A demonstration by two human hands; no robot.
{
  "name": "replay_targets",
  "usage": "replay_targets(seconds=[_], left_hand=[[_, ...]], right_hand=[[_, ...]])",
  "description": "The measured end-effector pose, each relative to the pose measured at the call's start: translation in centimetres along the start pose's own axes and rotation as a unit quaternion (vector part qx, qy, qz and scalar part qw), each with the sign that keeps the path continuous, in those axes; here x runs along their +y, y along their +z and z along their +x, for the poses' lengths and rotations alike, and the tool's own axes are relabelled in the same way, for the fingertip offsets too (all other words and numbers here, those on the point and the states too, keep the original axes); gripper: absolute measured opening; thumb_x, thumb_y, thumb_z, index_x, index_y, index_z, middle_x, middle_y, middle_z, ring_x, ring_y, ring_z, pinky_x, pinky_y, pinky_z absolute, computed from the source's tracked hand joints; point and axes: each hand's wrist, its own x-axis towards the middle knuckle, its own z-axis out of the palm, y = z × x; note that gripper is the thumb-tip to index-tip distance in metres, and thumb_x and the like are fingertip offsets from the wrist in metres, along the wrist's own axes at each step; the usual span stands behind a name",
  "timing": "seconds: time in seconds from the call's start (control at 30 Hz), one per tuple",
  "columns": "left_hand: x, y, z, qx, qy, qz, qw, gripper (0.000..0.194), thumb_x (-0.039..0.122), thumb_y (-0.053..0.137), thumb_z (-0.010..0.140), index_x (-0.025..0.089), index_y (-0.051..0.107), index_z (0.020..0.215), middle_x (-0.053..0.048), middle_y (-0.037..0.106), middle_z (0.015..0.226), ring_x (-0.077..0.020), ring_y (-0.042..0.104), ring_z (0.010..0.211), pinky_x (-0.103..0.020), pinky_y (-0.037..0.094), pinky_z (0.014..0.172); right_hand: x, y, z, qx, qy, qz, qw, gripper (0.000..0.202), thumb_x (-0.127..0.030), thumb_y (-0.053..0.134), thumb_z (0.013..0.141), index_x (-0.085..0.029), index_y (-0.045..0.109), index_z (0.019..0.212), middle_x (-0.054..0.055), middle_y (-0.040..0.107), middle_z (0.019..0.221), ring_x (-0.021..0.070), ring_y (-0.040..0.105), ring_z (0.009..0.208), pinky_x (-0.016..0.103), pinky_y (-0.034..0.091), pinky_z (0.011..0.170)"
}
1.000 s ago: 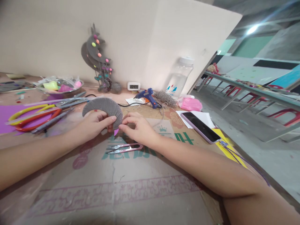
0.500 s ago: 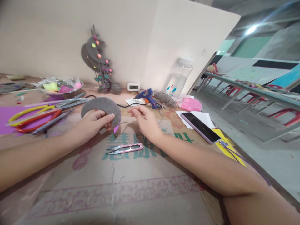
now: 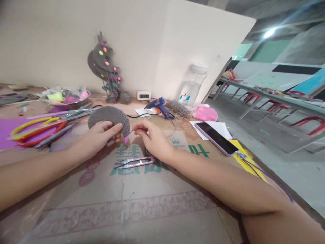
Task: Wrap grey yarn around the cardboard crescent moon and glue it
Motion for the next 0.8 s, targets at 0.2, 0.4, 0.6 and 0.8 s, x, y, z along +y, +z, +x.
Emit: replay_targets(seconds=[0.2,0.4,0.6,0.8], left_hand=[[0.15,-0.11,-0.12,0.008,-0.008,-0.013,1.000,0.041,0.051,0.046,0.084,0.017,0.053,0.063,0.000,0.057,0.060,-0.0134,0.054,0.057,-0.025,0.039,0.056],[0.58,-0.22,-0.20,0.008,0.016,-0.019,1.000,0.038,0.047,0.046,0.085,0.017,0.055,0.064,0.001,0.056,0.061,-0.0126,0.054,0.059,-0.024,0.040,0.059],[0.26,-0.14,-0.11,-0.018,0.030,-0.029,0.999,0.038,0.047,0.046,0.085,0.017,0.055,0.064,0.000,0.056,0.060,-0.0138,0.054,0.058,-0.024,0.041,0.058],[-0.22,-0.10,0.06,-0.033,0.043,-0.019,0.998,0.039,0.048,0.044,0.086,0.017,0.057,0.066,0.000,0.057,0.060,-0.0138,0.053,0.058,-0.024,0.040,0.057]], right_hand=[[-0.14,-0.26,0.03,0.004,-0.004,-0.062,0.998,0.014,-0.028,0.055,0.084,-0.017,0.062,0.078,0.000,0.061,0.071,0.0113,0.053,0.067,0.025,0.041,0.064],[-0.32,0.11,-0.04,-0.056,-0.044,-0.091,0.993,0.009,-0.026,0.062,0.080,-0.019,0.067,0.079,0.000,0.062,0.072,0.0108,0.052,0.068,0.024,0.041,0.065],[-0.36,0.24,-0.17,-0.047,-0.032,-0.090,0.994,0.007,-0.021,0.059,0.081,-0.018,0.064,0.078,0.000,0.062,0.073,0.0103,0.053,0.068,0.023,0.042,0.064],[-0.38,0.34,-0.18,-0.046,-0.037,-0.099,0.993,0.013,-0.027,0.057,0.082,-0.017,0.061,0.074,0.000,0.059,0.071,0.0108,0.052,0.066,0.024,0.042,0.064]])
